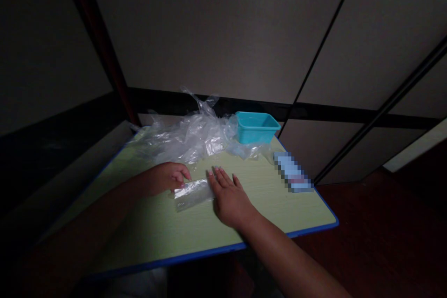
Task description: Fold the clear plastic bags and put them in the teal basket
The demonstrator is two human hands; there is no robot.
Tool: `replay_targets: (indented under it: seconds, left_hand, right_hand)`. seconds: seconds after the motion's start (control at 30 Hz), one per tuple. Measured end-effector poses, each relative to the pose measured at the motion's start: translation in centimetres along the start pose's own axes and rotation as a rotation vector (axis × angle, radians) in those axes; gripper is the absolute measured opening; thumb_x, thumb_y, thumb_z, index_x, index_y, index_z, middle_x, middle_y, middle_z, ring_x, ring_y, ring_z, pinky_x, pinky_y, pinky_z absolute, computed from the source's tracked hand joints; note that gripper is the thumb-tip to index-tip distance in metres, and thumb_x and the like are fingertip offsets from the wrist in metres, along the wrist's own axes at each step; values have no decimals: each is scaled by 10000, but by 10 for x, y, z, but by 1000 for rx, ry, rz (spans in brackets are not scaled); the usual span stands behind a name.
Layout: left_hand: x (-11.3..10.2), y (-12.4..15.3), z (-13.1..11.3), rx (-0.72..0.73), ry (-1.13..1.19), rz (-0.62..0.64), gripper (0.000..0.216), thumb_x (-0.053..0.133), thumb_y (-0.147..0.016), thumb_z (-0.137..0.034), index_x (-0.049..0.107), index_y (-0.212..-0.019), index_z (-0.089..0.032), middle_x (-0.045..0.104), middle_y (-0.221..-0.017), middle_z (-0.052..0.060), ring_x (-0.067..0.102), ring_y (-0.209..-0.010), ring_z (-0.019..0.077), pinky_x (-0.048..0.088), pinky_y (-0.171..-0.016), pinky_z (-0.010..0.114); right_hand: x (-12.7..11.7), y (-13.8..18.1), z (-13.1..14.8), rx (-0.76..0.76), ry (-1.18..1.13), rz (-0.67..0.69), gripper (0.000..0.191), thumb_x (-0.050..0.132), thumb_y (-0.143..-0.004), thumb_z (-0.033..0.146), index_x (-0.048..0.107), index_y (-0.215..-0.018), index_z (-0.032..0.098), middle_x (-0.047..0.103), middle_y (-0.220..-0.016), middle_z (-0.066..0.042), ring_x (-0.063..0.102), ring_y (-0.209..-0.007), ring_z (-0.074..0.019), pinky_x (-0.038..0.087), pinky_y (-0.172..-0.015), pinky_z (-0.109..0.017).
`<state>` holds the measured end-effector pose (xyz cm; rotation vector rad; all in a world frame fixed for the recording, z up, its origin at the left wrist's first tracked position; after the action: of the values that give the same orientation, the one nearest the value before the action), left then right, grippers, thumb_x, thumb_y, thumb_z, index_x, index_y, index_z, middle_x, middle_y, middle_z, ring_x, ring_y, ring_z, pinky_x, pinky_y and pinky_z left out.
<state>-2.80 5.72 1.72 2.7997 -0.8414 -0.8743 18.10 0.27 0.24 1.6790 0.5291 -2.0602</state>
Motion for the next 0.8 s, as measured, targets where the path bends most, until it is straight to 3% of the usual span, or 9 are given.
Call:
replay_targets:
  seconds: [0.4, 0.63, 0.8]
  left_hand:
    - [-9, 2, -1, -39, -72, 6, 224, 551, -542, -262, 542, -748, -173, 566, -555, -21, 549, -520, 150, 401, -487, 231]
    - [-6, 5, -4, -135, -54, 11, 314, 532, -550, -233, 493, -856, -175, 548, -542, -45, 538, -438, 136, 390, -420, 220]
    - [-6, 6, -5, -149, -24, -1, 193, 483, -526, -186, 486, -718, -172, 557, -532, -29, 536, -451, 127, 411, -454, 228]
  right_hand:
    - [-5, -1, 7, -101, 37, 32, 749, 357, -726, 41, 180, -1395, 326, 12, -1484, -3, 46, -1350, -174, 55, -1044, -514]
    - [-6, 0, 8, -80, 56, -28, 710, 387, -730, 78, 217, -1395, 260, 64, -1482, -47, 102, -1344, -189, 107, -1050, -482]
    - [-6, 0, 8, -143, 45, 16, 729, 370, -722, 86, 170, -1411, 215, 91, -1478, -35, 98, -1345, -163, 124, -1059, -451]
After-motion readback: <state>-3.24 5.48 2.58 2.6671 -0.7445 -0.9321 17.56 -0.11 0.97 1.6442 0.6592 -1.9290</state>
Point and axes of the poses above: each hand's wrist, its own y-axis away from the middle knuckle, its own x-axis out of the palm, z = x × y, the point moved 2 cm from there along -y, towards the middle knuckle
